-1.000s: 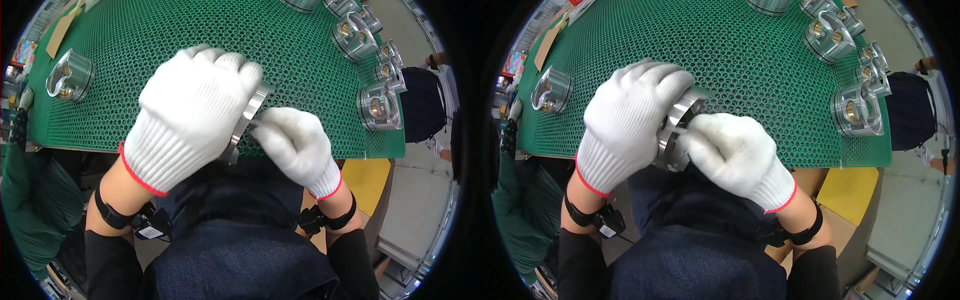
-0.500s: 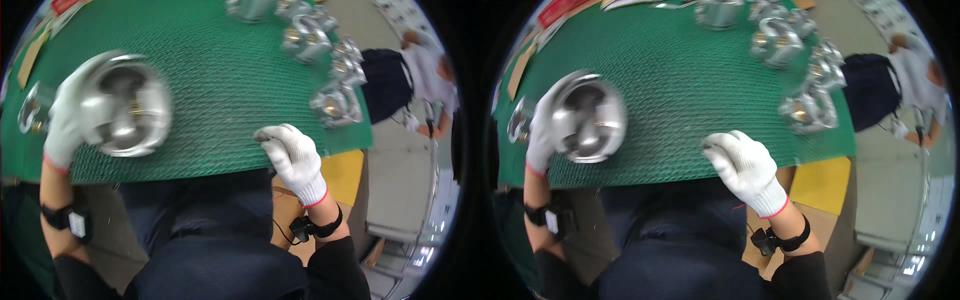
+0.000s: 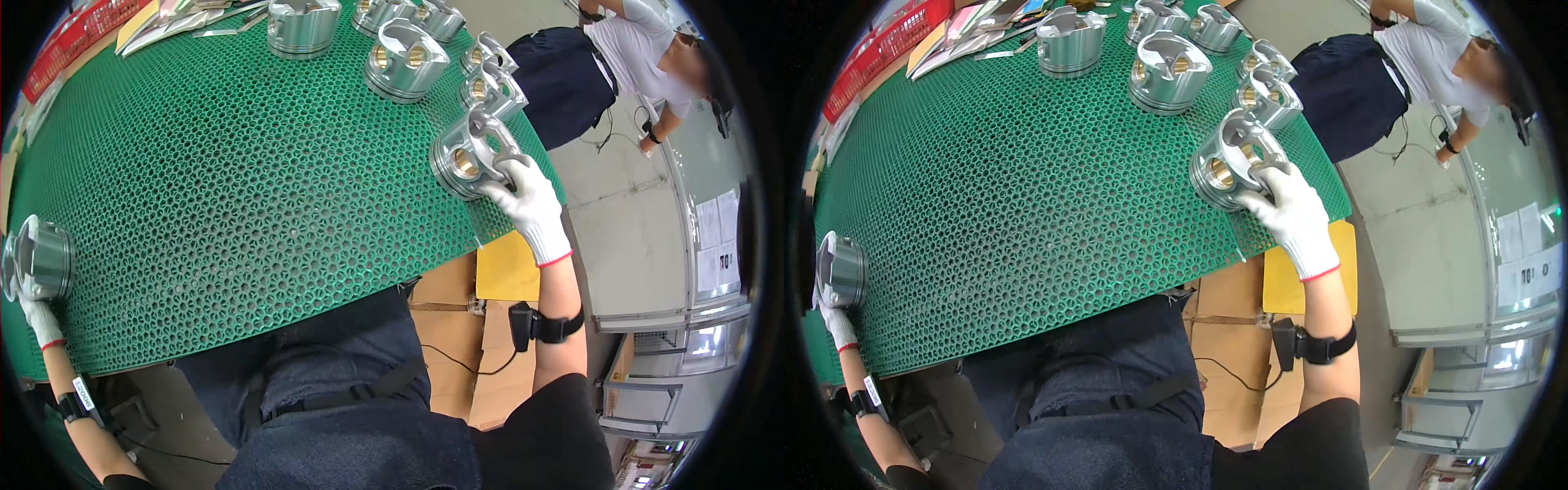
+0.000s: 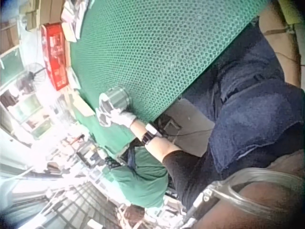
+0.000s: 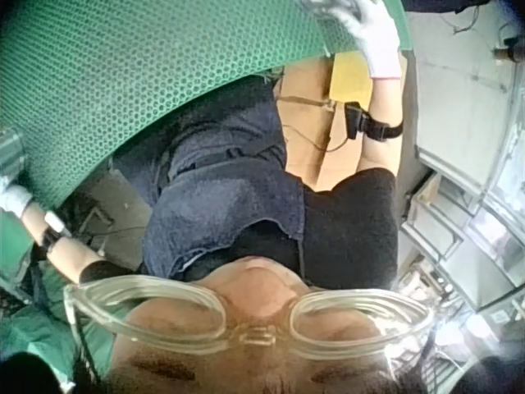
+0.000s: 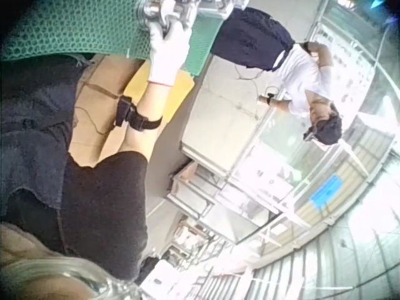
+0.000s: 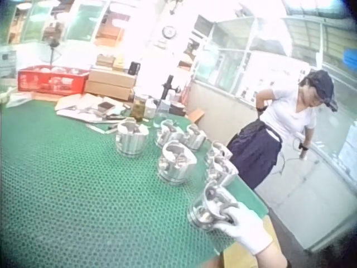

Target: Insert small metal pins or clips into the piston components.

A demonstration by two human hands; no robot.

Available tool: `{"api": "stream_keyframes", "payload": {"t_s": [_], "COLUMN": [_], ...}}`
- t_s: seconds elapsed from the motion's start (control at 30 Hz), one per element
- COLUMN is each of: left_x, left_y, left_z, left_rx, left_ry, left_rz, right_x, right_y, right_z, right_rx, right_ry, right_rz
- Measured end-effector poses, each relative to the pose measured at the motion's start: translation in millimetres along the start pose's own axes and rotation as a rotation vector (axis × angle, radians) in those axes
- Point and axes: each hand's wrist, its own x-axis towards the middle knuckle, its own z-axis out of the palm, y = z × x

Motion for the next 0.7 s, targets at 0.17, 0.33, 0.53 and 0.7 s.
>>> {"api": "stream_keyframes", "payload": {"t_s": [0.17,0.33,0.53,0.7], "left_x": [-28.4,-160.5,-243.3,-251.2], "left_y": [13.7,196.0,366.0,368.9], "left_z": [-38.7,44.1,207.2,249.8], "left_rx": [0.256,0.371,0.091,-0.104], "left_ry": [0.053,0.134,-0.339,-0.633], "left_rz": [0.085,0.359,0.778,0.567], "right_x": [4.2,-9.1,18.1,39.7], "right_y": [-20.3,-84.5,-183.7,-241.7], "right_z": [-7.7,-60.2,-37.9,-12.1], "right_rx": [0.053,0.076,0.29,0.541], "right_ry": [0.042,-0.079,-0.403,-0.058], "right_rz": [0.034,-0.105,-0.555,-0.58]}}
